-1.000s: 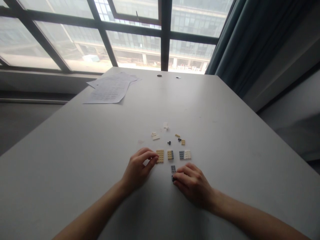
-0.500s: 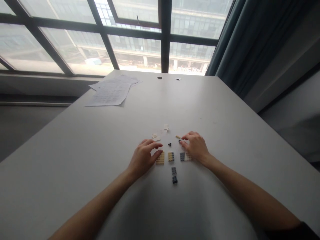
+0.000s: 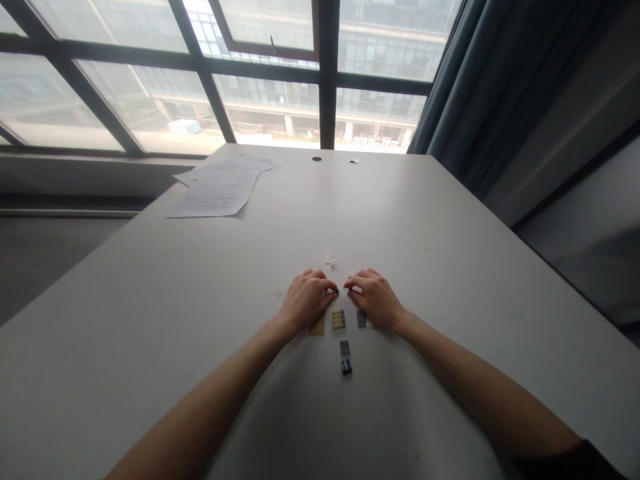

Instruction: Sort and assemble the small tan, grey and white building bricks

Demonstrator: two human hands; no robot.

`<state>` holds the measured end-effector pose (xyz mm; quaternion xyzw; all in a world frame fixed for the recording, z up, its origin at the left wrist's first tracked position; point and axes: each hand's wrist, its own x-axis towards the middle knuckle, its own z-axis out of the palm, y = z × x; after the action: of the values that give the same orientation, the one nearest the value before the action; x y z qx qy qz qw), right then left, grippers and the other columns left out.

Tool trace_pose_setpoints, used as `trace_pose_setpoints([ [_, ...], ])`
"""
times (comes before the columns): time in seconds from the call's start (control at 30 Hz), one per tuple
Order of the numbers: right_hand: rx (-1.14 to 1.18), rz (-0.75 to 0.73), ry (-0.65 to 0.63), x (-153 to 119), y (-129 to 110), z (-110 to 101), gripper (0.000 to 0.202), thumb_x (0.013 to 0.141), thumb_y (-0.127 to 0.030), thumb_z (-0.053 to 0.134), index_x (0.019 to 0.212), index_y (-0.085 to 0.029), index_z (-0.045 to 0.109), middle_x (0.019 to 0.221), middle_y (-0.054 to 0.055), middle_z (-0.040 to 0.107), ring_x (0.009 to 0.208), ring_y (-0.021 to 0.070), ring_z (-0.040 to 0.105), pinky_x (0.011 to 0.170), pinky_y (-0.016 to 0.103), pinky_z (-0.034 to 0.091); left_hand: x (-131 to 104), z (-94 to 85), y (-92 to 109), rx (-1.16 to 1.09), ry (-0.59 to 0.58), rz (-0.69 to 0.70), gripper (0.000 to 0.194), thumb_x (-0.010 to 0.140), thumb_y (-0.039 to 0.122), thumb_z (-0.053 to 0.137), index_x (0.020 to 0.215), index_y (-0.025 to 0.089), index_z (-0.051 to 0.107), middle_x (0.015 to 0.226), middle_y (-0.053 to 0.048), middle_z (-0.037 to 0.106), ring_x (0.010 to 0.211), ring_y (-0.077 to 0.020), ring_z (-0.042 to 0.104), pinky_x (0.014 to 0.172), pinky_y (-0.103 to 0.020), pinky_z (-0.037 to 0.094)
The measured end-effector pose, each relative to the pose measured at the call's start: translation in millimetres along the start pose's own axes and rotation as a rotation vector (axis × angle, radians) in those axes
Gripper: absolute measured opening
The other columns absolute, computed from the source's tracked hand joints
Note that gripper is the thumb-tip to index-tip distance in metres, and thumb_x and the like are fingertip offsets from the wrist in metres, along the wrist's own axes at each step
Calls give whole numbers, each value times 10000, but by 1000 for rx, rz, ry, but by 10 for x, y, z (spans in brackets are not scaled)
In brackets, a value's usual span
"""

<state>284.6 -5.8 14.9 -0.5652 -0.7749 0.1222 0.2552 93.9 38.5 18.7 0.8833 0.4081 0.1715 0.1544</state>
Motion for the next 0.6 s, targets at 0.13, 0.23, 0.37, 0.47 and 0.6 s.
trace_pose_setpoints([
  [0.13,9,75,54,-25,50,-39,165,792,-192,680,956,-196,694,973,53,659,970,207,551,902,345,423,-28,13,12,-18,31,-8,236,763,284,648,979,233,728,928,-73,664,887,-243,557,830,-374,432],
  [0.23,-26,83,-16,-13,39,-53,138,785,-203,680,921,-192,706,950,53,651,947,208,548,884,336,425,-21,31,29,-25,27,10,191,766,288,650,929,237,735,903,-72,660,889,-252,552,848,-391,419],
  [0.37,-23,91,-26,12,-6,-40,115,815,-175,622,885,-191,713,915,58,645,937,198,546,890,337,411,-9,41,47,-97,45,-6,145,803,240,600,863,219,729,882,-73,653,896,-248,550,867,-401,406],
  [0.47,179,160,22,5,-22,-39,132,812,-179,605,881,-185,718,910,59,651,866,178,561,841,327,432,-26,23,47,-164,69,-17,172,839,260,560,891,207,715,911,-67,651,891,-219,557,862,-368,419],
  [0.6,814,381,34,-56,-80,-77,242,808,-330,616,954,-157,702,790,29,657,630,123,518,628,268,428,-69,-22,51,-707,114,-186,267,835,389,576,942,180,703,857,-52,656,747,-163,560,706,-284,438],
])
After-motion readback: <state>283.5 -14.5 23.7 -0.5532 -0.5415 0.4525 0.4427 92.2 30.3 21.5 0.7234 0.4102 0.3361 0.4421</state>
